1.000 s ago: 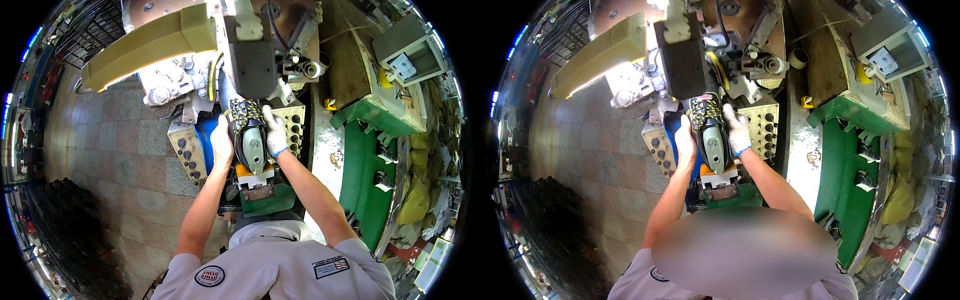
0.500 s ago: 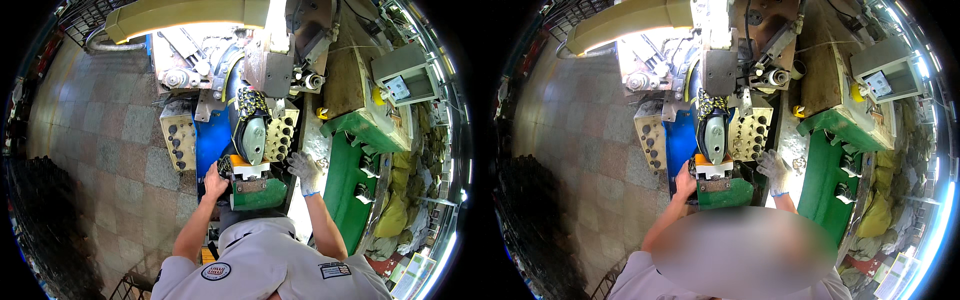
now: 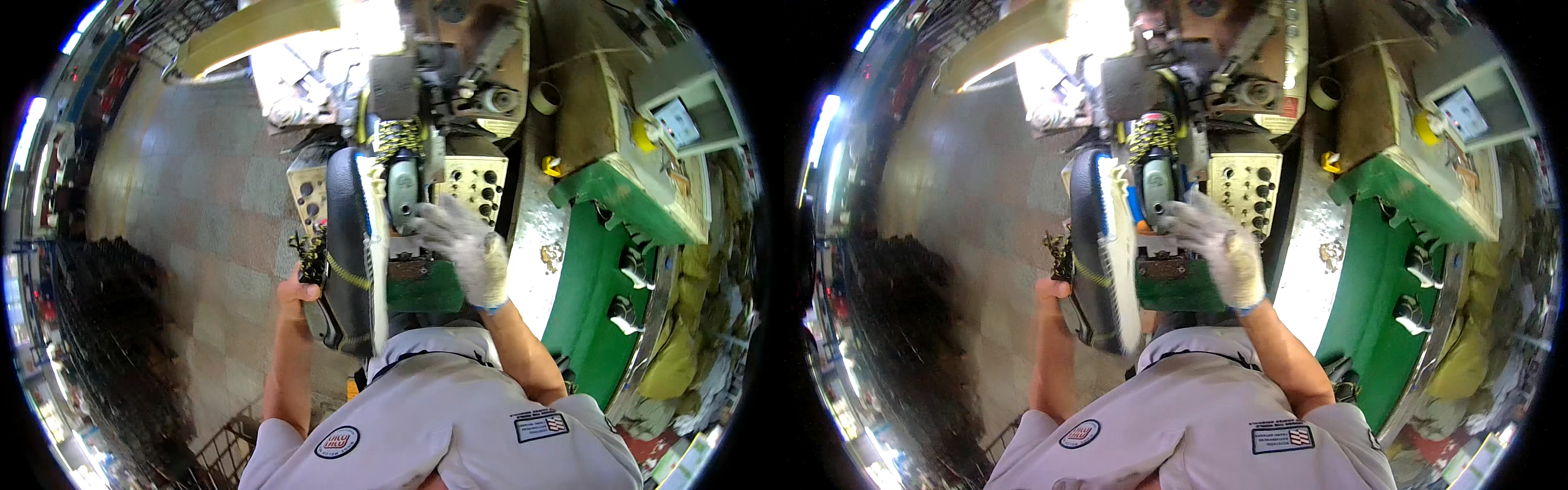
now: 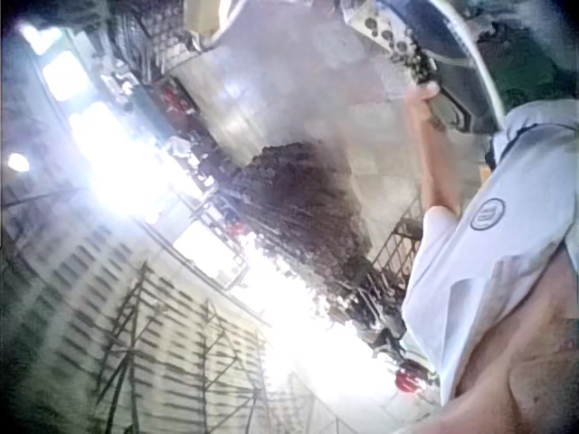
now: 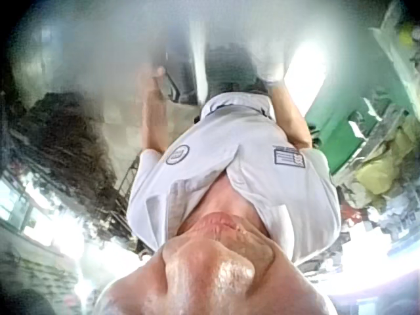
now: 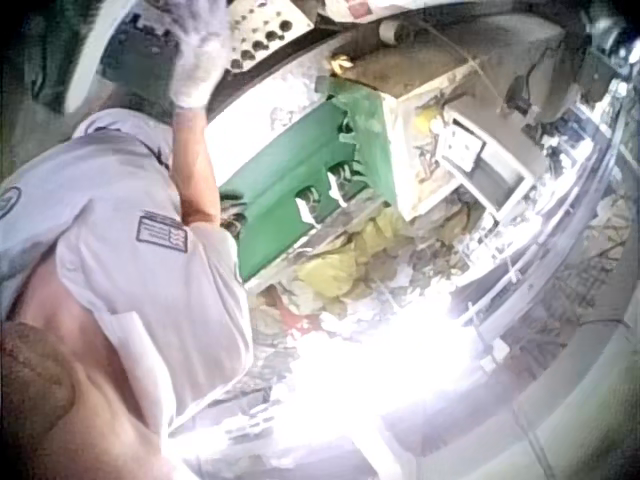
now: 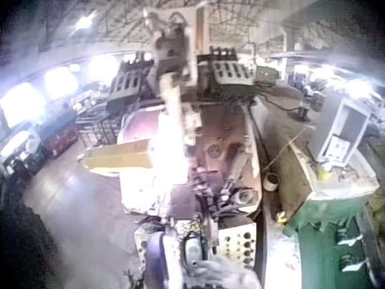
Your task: The person takes a shoe from a conveyor belt, mounts it onto a mechanical last, and operates the machine mechanism by hand before placing the shoe back on the belt.
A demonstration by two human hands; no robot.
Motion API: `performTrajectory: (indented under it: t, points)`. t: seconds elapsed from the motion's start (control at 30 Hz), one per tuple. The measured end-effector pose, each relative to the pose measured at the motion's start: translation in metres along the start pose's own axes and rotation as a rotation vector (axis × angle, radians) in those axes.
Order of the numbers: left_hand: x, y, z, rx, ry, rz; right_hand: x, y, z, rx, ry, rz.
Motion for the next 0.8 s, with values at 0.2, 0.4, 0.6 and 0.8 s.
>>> performTrajectory:
  t: [0.2,0.4,0.6,0.8]
  points:
    - [-0.037,-0.057,-0.134,-0.669,0.002,-0.017,0.022,-0.026,0.062,-0.248,0.331,0.056]
    - [-0.076,-0.125,-0.247,-0.479,-0.447,-0.03,0.089,-0.126,0.09,0.177,0.514,0.132]
    - [-0.097,-0.203,-0.327,-0.646,-0.616,0.312,0.167,-0.168,0.149,0.443,0.692,0.286]
    - [-0.101,-0.279,-0.441,-0.937,-0.809,0.386,0.225,-0.187,0.203,0.694,0.8,0.281]
Point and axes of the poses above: each hand's wrist, its own x-axis away from the middle knuckle, its own z-axis out of the back of the hand, y = z × x, the point moved 3 cm from there along -x, towards the middle knuckle, and after that the axes turned 4 degrees about z, right-handed, at the moved point
